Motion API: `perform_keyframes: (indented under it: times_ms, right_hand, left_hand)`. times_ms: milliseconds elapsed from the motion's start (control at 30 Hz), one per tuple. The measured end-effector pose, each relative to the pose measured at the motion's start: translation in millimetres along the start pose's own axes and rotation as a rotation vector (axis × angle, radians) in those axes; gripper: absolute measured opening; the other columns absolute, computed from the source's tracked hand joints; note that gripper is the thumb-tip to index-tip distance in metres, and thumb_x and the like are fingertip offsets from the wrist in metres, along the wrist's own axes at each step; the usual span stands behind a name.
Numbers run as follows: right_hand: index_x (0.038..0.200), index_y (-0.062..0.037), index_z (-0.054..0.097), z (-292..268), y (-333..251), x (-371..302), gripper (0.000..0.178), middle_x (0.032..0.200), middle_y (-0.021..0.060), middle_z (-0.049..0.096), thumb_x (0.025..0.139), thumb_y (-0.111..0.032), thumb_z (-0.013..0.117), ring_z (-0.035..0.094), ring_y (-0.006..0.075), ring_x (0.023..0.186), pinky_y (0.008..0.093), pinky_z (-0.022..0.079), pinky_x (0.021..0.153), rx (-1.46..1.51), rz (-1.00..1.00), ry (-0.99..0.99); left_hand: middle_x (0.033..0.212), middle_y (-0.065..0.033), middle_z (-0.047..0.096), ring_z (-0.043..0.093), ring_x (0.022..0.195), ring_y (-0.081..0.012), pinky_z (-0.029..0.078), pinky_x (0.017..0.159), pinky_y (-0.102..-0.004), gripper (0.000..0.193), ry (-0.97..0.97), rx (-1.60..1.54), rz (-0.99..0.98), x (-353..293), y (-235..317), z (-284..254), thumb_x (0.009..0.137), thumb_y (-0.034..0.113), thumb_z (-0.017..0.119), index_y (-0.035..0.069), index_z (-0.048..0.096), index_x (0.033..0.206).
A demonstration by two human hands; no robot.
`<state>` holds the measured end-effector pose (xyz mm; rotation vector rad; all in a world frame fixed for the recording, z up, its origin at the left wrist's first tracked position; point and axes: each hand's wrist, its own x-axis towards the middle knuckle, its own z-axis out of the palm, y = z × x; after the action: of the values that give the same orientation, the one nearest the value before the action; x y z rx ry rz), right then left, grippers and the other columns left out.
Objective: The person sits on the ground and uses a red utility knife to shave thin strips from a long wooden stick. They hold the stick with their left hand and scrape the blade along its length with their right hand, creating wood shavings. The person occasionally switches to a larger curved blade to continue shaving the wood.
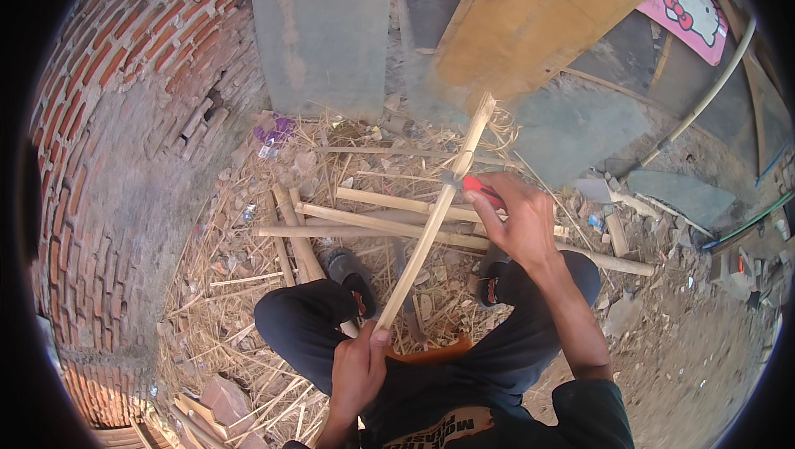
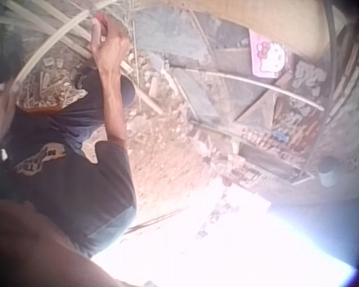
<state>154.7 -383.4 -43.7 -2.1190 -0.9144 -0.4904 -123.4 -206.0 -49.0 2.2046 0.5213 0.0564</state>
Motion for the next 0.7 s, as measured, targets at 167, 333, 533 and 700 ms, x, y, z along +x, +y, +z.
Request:
perform_keyframes:
  times_ms: [167,333,533,700]
  right_hand:
    - [0.111,-0.0018,0.079,-7,32,21,0.026,0.1,0.0195,0.079,0.1,-0.026,0.08,0.078,0.0373,0.08,0.042,0.061,0.074,-0.031,0.078,-0.018]
    - [0.11,-0.0004,0.078,-28,78,55,0.031,0.093,0.0229,0.077,0.106,-0.031,0.072,0.076,0.0399,0.08,0.046,0.057,0.069,-0.247,0.299,0.06]
    - [0.108,0.0022,0.075,-93,123,36,0.038,0.077,0.0138,0.068,0.111,-0.034,0.065,0.057,0.0176,0.068,0.0349,0.044,0.064,-0.199,0.445,0.123]
    - [0.109,0.0021,0.074,-54,57,26,0.036,0.069,0.0091,0.055,0.111,-0.033,0.065,0.044,0.0147,0.065,0.0359,0.039,0.062,0.003,0.386,-0.087]
  left_hand:
    - [0.067,-0.0213,0.061,0.066,0.065,-0.0475,0.049,0.061,-0.0512,0.035,-0.032,0.005,-0.017,-11,-12,0,0.117,0.026,0.051,0.0,0.064,0.098]
    - [0.064,-0.0144,0.06,0.064,0.06,-0.0338,0.048,0.059,-0.0456,0.041,-0.078,-0.122,-0.056,-32,-17,-10,0.119,0.032,0.045,0.001,0.066,0.104]
    - [0.06,-0.0034,0.05,0.05,0.053,-0.0143,0.041,0.055,-0.0357,0.055,0.06,-0.187,-0.164,-32,-33,-31,0.122,0.039,0.038,0.001,0.064,0.091]
    - [0.065,-0.0192,0.057,0.062,0.062,-0.0416,0.047,0.065,-0.0506,0.047,0.121,-0.161,-0.115,14,-55,-16,0.12,0.034,0.043,0.0,0.063,0.096]
